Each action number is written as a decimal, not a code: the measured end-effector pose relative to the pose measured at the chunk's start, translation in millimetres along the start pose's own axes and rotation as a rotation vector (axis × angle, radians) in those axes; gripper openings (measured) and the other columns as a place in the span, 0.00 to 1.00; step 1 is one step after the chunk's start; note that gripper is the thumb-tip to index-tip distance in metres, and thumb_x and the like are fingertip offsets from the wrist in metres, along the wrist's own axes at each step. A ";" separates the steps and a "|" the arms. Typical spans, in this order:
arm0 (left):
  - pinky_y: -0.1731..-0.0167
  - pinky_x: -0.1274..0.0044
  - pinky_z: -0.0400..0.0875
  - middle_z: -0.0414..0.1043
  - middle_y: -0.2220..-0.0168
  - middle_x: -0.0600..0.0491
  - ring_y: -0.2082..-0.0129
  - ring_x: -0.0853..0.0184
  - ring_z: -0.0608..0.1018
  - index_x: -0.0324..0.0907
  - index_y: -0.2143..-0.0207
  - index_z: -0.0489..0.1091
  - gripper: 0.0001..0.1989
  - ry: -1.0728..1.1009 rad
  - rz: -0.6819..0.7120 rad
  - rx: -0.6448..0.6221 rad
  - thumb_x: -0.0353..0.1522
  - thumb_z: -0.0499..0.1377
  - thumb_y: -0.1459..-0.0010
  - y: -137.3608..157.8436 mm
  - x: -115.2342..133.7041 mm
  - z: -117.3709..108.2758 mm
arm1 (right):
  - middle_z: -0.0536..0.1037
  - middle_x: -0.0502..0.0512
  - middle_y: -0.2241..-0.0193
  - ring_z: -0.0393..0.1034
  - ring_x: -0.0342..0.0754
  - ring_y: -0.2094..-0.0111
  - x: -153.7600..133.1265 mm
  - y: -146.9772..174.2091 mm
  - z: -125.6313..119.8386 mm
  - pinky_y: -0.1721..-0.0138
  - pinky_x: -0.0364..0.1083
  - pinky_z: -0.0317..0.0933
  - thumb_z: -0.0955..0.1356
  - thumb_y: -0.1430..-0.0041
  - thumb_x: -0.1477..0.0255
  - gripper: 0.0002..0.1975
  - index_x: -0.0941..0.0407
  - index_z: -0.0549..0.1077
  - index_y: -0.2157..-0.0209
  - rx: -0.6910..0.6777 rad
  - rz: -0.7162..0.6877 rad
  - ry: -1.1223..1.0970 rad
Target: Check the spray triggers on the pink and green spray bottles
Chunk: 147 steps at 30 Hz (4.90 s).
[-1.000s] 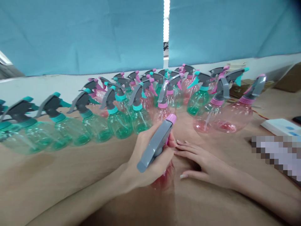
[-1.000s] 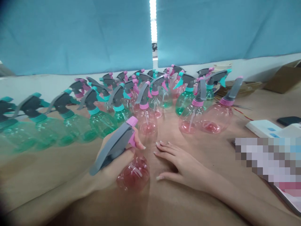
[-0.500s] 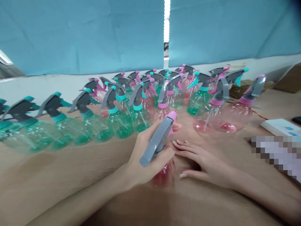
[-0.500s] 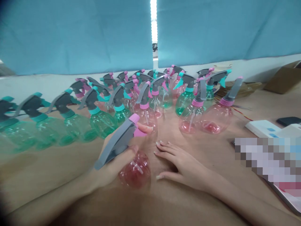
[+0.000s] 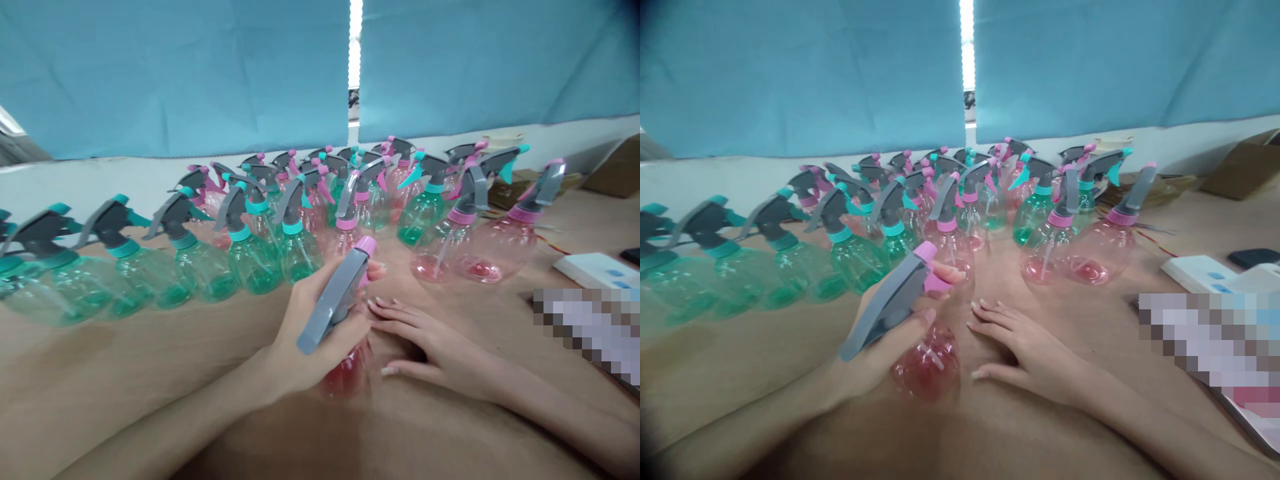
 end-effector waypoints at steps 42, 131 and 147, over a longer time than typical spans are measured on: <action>0.72 0.75 0.68 0.66 0.73 0.57 0.77 0.70 0.67 0.41 0.56 0.68 0.17 -0.074 -0.004 -0.002 0.26 0.54 0.51 1.2 7.3 0.0 | 0.60 0.58 0.35 0.50 0.57 0.34 -1.1 0.2 -2.4 0.37 0.61 0.49 0.65 0.39 0.53 0.33 0.52 0.61 0.37 0.020 0.000 -0.048; 0.81 0.77 0.60 0.68 0.71 0.56 0.82 0.74 0.63 0.41 0.57 0.68 0.11 -0.021 0.032 0.007 0.28 0.55 0.44 1.5 -2.2 0.7 | 0.56 0.60 0.34 0.48 0.55 0.34 -1.2 0.0 -1.5 0.36 0.60 0.49 0.62 0.37 0.51 0.34 0.56 0.59 0.36 -0.015 -0.011 0.029; 0.64 0.75 0.75 0.75 0.64 0.53 0.66 0.65 0.79 0.42 0.64 0.67 0.10 -0.055 0.095 0.040 0.25 0.55 0.49 -3.2 0.0 -1.3 | 0.57 0.60 0.34 0.48 0.55 0.34 -3.3 -1.0 -3.7 0.37 0.59 0.50 0.61 0.37 0.50 0.34 0.57 0.61 0.37 -0.018 -0.004 0.043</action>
Point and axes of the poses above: each hand's wrist, its own y-axis away from the middle knuckle, its own z-axis out of the palm, x = y × z, the point moved 4 cm from there along -y, towards the middle knuckle
